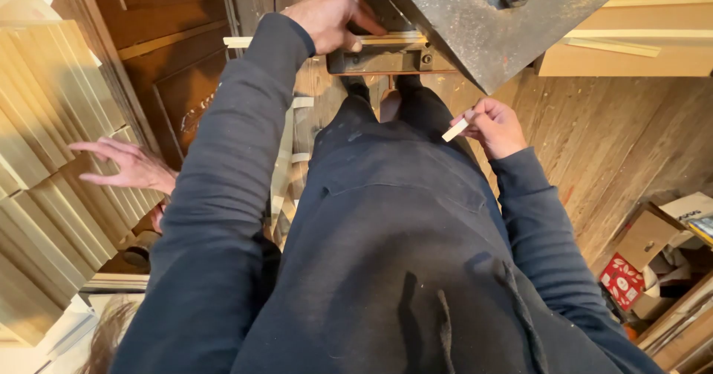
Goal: Using a manual miter guillotine to cut wooden molding strips for frames.
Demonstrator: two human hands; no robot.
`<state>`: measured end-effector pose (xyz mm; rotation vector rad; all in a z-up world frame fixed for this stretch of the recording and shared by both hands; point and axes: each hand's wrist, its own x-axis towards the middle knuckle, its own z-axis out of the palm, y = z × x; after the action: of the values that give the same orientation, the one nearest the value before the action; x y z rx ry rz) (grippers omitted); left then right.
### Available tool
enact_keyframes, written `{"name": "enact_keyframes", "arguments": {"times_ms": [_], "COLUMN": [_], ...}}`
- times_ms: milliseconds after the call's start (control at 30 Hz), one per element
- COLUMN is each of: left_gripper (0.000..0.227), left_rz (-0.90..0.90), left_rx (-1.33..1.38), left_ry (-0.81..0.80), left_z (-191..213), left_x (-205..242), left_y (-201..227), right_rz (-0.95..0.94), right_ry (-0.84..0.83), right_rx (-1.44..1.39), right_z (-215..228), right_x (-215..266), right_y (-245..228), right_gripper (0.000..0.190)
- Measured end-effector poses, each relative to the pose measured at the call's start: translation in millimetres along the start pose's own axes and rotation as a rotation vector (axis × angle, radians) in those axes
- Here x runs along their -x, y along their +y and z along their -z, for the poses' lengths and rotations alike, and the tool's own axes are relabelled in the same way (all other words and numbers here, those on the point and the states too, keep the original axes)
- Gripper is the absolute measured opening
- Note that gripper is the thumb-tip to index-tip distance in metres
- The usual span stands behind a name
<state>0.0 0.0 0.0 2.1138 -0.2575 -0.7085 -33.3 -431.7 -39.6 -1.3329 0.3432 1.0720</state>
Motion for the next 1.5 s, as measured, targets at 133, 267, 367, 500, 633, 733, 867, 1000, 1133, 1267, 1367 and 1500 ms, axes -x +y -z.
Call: {"name": "enact_keyframes", "arguments": {"times_ms": [133,267,367,500,633,733,867,1000,1133,1267,1367,1500], "left_gripper": [0.044,0.042,0.044,0.043,0.042,0.043,0.041,0.043,0.045,0.043,0.041,0.03], "left_rz": [0.008,-0.039,-0.035,-0.046,-0.052,-0.08,-0.051,-0.058,-0.062,-0.013,0.007,0.054], "left_rx": [-0.017,-0.004,-0.008,-0.015,-0.002,0.003,0.025,0.052,0.045,0.039,0.018,-0.047], "left_ry": [-0.014,-0.024,-0.023,-0.025,-0.032,-0.035,-0.05,-0.029,-0.029,-0.009,0.008,0.094], "left_z": [0,6,7,6,6,6,2,2,0,1,2,-12], "left_x": [0,1,1,0,0,-1,-2,-3,-1,5,3,-5], "left_y": [-3,-1,2,-2,-3,-4,-7,-8,-9,-3,1,4], "right_rz": [0.02,0.022,0.008,0.012,0.023,0.109,0.162,0.425,0.542,0.515,0.481,0.479], "right_ry": [0.012,0.014,0.014,-0.004,-0.022,-0.069,-0.158,-0.206,-0.135,-0.094,-0.026,-0.018], "right_rx": [0.012,0.013,0.05,0.039,0.049,0.262,0.435,1.007,1.381,1.622,1.777,1.819], "right_z": [0,4,5,7,6,-21,-95,-146,-157,-153,-152,-159], "right_x": [4,5,6,7,7,13,25,14,-12,-26,-23,-20], "right_y": [-4,-3,-3,-3,-4,-20,-71,-92,-90,-76,-76,-89], "right_gripper": [0.016,0.017,0.019,0.018,0.016,0.013,0.011,0.055,0.079,0.086,0.088,0.084]}}
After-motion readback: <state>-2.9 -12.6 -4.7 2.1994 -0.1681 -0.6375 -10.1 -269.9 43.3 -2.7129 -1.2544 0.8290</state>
